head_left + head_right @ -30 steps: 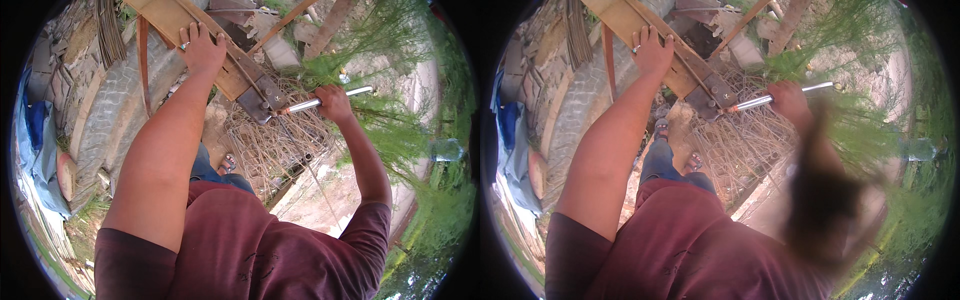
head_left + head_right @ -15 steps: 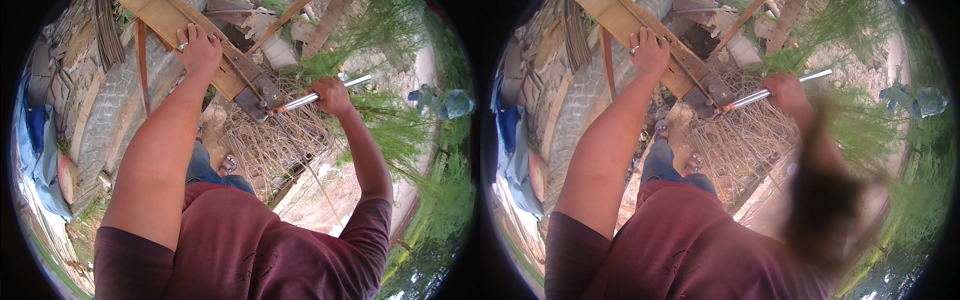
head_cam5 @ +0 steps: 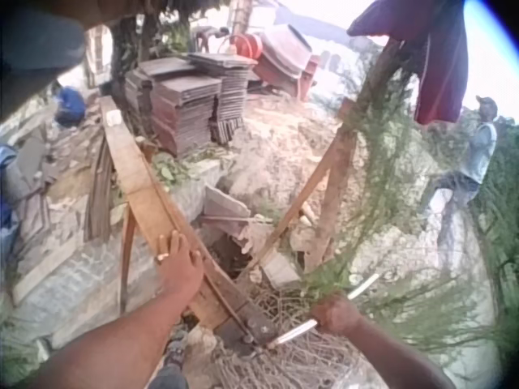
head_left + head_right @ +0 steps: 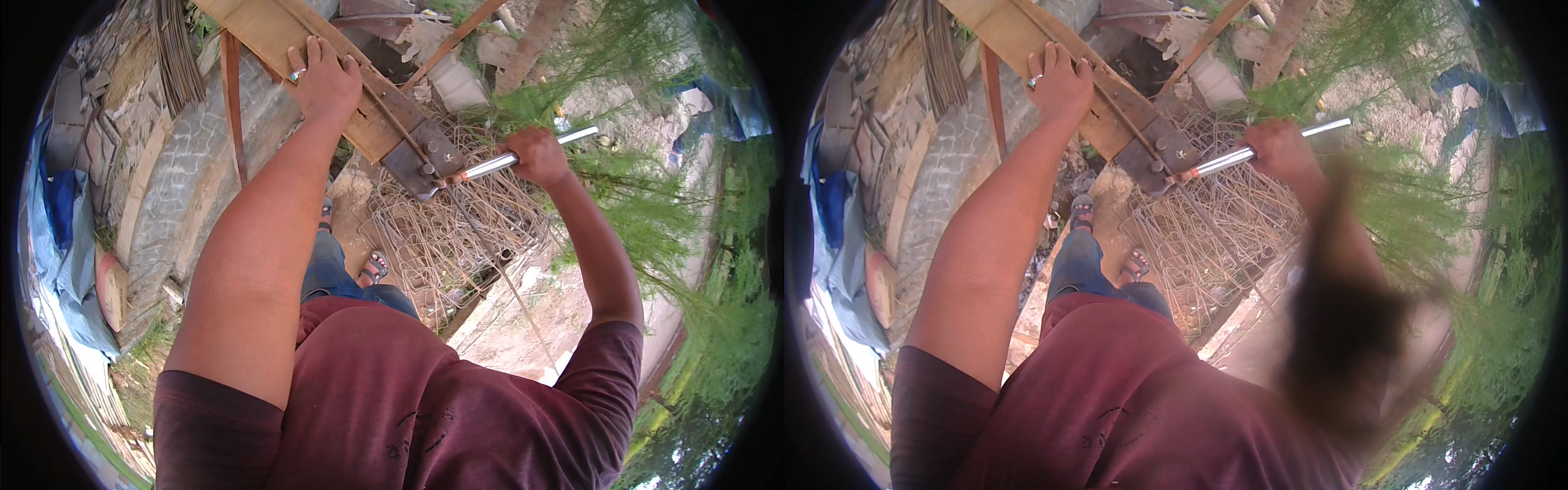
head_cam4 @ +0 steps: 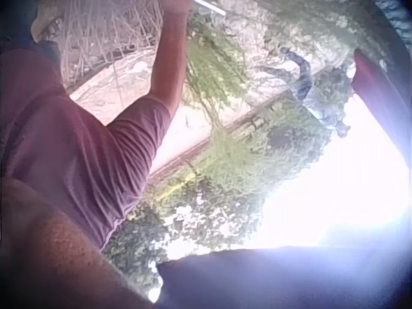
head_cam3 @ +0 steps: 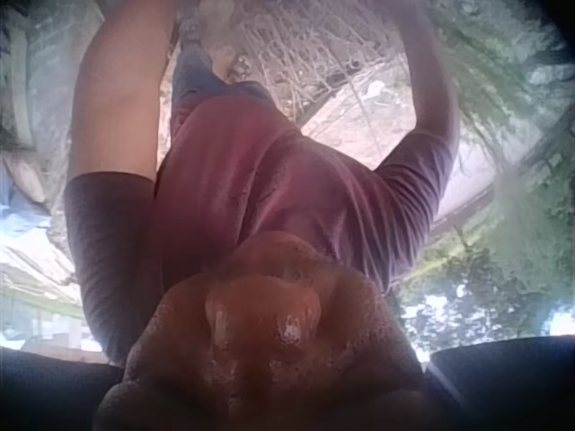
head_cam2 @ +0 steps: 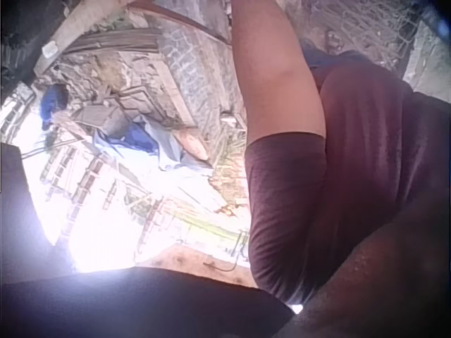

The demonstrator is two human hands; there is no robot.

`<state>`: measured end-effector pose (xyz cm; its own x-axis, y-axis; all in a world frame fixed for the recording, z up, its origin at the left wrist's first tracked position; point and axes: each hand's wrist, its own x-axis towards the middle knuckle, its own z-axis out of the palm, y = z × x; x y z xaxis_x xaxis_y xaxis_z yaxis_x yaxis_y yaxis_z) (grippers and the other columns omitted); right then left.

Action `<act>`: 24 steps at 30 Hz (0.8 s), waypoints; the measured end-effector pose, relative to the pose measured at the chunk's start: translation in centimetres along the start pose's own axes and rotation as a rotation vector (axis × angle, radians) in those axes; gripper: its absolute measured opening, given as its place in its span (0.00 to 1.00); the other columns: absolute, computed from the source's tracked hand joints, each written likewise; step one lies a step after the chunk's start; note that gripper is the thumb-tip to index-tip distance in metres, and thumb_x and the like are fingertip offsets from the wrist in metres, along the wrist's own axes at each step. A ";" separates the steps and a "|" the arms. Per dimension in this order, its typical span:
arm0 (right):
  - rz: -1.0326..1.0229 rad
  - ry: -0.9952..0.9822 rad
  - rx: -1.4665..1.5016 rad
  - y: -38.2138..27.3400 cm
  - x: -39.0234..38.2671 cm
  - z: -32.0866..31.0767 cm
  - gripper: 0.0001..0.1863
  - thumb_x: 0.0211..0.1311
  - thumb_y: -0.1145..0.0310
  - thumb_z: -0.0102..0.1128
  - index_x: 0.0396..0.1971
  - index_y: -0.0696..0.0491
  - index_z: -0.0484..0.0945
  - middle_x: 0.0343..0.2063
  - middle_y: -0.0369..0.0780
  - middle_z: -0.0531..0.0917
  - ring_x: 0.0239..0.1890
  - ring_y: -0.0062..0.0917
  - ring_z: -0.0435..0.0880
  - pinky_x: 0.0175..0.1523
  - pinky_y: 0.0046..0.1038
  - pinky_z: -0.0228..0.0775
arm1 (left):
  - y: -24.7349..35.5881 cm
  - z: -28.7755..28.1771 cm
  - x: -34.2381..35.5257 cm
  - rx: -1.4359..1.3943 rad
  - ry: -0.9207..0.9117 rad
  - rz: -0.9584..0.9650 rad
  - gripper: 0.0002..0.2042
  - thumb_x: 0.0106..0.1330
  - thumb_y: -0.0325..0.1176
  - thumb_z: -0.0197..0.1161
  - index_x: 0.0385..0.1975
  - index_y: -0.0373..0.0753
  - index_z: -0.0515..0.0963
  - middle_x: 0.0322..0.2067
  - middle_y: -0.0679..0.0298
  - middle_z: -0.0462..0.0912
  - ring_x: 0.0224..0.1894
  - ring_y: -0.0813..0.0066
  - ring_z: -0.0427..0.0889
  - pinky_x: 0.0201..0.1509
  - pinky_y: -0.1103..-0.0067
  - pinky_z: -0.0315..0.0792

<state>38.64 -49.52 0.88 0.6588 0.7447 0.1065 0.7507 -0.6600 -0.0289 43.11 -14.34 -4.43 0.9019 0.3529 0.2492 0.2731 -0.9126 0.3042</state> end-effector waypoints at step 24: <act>0.331 -0.186 -0.036 -2.9 -1.5 -0.4 0.02 0.48 0.68 0.62 0.24 0.47 0.79 0.22 0.38 0.81 0.31 0.35 0.81 0.38 0.37 0.71 | 3.5 -8.2 -22.8 -1.225 -0.958 -0.328 0.18 0.64 0.46 0.62 0.30 0.32 0.77 0.19 0.64 0.76 0.21 0.81 0.75 0.23 0.79 0.69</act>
<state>35.50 -48.78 1.18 0.8655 0.4936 -0.0852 0.4957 -0.8685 0.0039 20.71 -23.86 -1.53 0.8578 -0.1948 -0.4756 0.4932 0.0520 0.8684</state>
